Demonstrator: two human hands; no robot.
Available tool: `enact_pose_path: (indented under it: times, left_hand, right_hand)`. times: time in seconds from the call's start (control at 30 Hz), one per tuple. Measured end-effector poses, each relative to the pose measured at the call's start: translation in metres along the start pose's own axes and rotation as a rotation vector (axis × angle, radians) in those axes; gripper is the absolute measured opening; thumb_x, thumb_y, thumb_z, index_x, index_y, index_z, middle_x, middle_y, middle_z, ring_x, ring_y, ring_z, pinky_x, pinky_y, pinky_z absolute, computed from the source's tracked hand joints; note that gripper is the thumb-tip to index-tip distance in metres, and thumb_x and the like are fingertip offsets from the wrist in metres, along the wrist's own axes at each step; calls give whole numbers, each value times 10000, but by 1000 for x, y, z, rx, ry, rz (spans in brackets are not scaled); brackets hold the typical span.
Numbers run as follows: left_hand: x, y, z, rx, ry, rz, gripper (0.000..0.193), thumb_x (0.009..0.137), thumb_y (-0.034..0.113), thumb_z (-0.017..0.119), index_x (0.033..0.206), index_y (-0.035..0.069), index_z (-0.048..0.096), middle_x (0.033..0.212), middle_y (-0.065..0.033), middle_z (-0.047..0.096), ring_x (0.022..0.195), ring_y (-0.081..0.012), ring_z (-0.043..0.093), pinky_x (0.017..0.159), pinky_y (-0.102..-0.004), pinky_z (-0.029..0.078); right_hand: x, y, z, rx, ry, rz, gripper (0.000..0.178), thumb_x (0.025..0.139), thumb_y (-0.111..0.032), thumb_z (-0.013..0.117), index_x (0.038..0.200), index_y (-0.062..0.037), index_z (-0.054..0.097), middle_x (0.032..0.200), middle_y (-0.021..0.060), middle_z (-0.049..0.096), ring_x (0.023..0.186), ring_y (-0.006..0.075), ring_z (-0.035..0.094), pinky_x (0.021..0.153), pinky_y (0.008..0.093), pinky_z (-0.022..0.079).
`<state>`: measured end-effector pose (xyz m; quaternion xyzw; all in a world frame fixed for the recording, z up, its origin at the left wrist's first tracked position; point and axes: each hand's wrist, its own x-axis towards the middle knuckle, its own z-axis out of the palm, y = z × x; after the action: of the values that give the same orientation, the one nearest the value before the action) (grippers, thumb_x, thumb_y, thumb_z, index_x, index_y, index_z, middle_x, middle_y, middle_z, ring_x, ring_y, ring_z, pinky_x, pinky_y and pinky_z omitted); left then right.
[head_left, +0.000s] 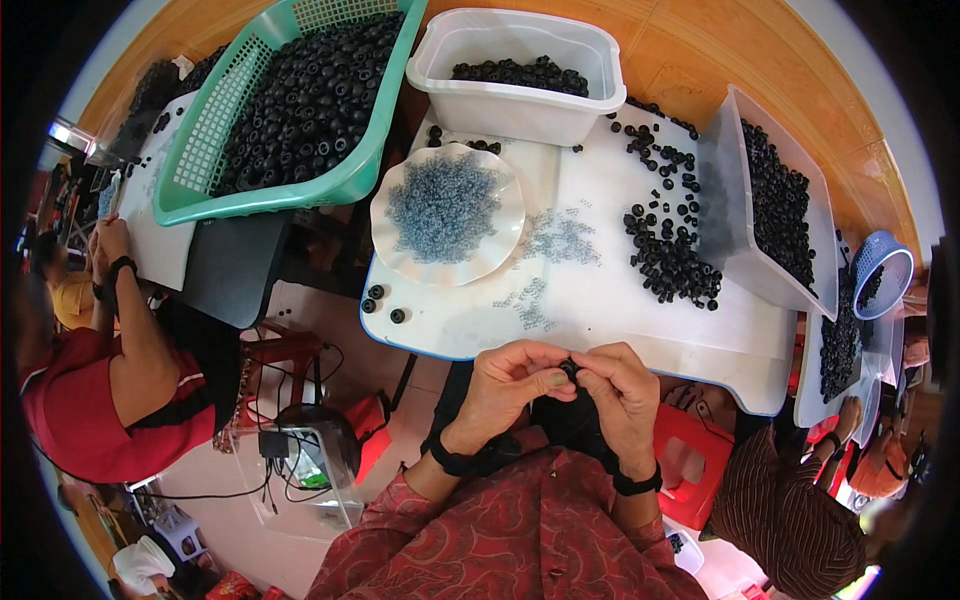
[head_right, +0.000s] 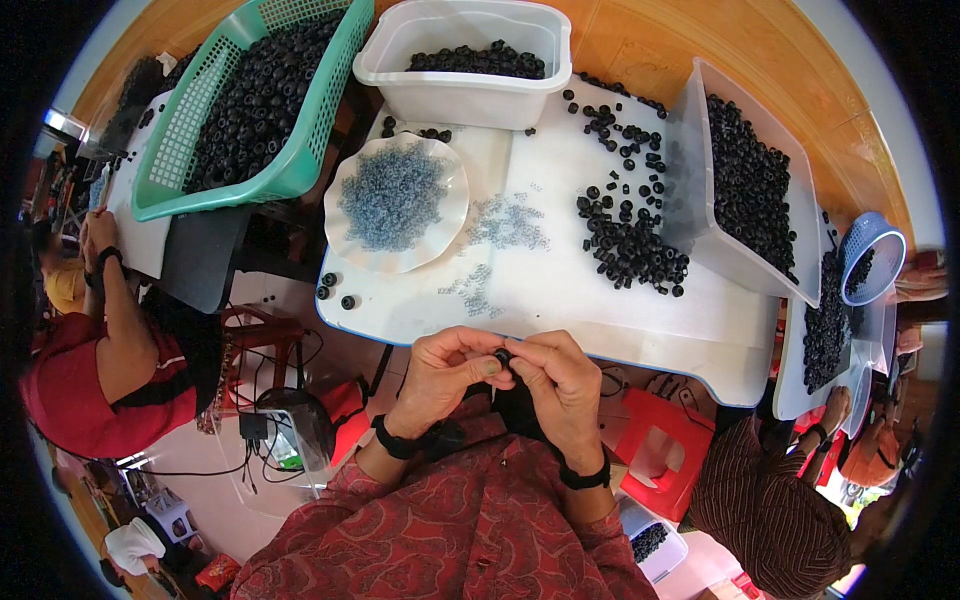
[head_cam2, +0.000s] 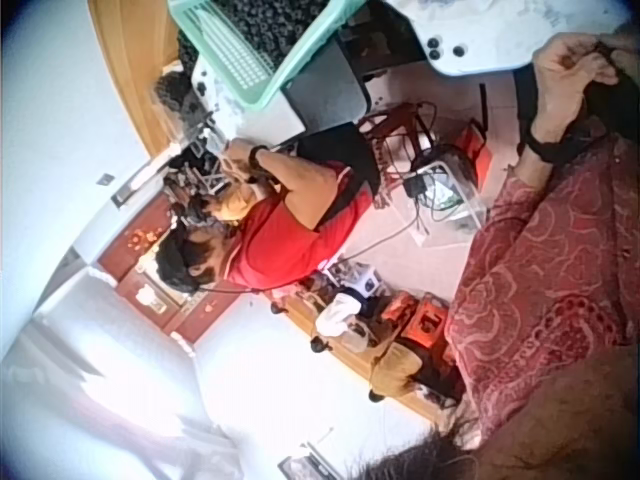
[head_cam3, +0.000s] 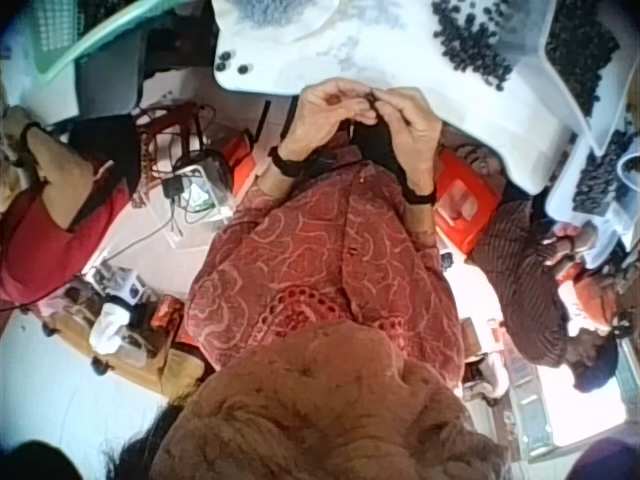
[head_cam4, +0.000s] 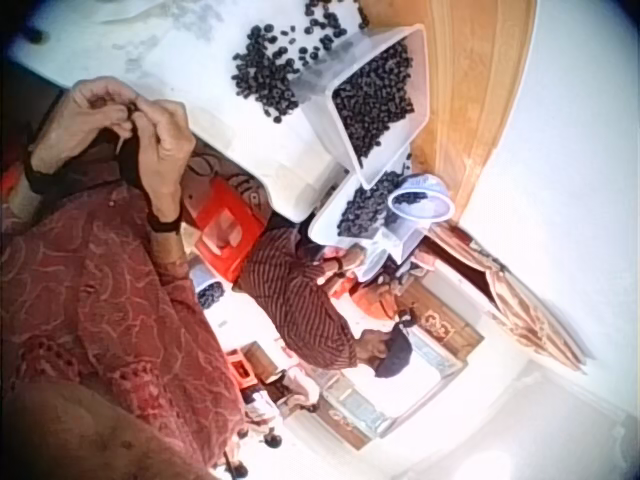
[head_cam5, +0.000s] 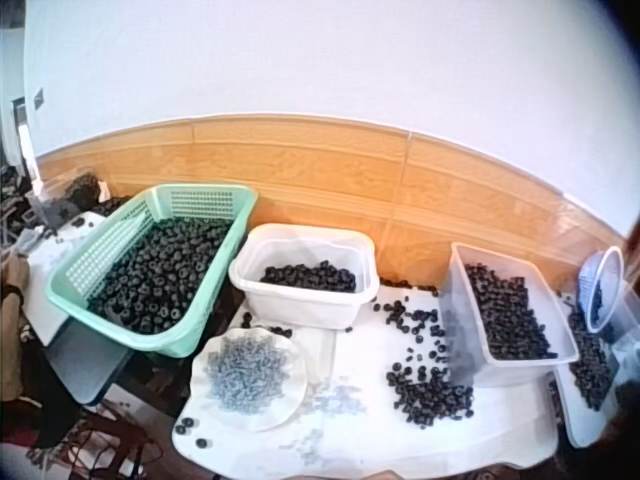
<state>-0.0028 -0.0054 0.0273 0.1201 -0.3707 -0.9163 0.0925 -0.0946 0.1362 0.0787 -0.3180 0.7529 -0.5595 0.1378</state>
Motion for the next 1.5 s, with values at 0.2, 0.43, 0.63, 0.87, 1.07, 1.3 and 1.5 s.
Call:
enact_pose_path:
  times: [0.2,0.43,0.63,0.87,1.07,1.3,1.5]
  left_hand:
    - [0,0,-1,8,0,3,182,914,-74,597,1094,-65,624,990,-181,690,832,-244,721,772,-360,618]
    - [1,-1,-2,-52,-14,7,199,913,-33,632,1109,-67,621,959,-152,699,832,-211,718,775,-318,614]
    - [-1,2,0,82,11,7,205,907,-40,639,1110,-63,629,955,-133,703,842,-181,711,780,-288,600]
    - [-3,3,2,116,22,14,229,901,-32,654,1128,-60,630,949,-121,708,822,-151,701,762,-264,587]
    - [-4,4,3,132,11,37,233,896,-24,666,1123,-60,630,952,-120,707,819,-146,698,755,-263,586]
    - [-4,3,2,163,2,39,197,882,-47,670,1074,-59,626,974,-123,697,832,-159,693,753,-279,583]
    - [-5,1,2,237,-16,91,171,877,-60,670,1043,-47,632,998,-114,690,873,-158,683,776,-282,572]
  right_hand:
    - [1,-2,0,92,-2,74,167,919,5,627,1071,-11,692,947,80,645,764,123,623,682,231,499]
    - [2,-2,0,50,-4,44,168,887,11,658,1048,-14,698,940,86,657,788,138,631,697,247,500]
    - [2,0,-1,33,2,41,165,867,20,678,1027,-13,702,928,84,660,792,142,636,696,247,498]
    - [2,2,3,71,9,85,109,879,33,661,984,10,683,879,80,650,700,116,629,616,227,500]
    - [2,2,4,66,2,111,81,880,34,659,958,15,670,865,80,648,679,112,623,605,230,498]
    - [2,7,4,61,-7,86,55,869,38,666,916,11,654,834,77,645,683,120,621,609,235,494]
    - [2,5,5,65,0,105,38,874,34,663,902,14,646,814,78,635,673,117,620,605,235,495]
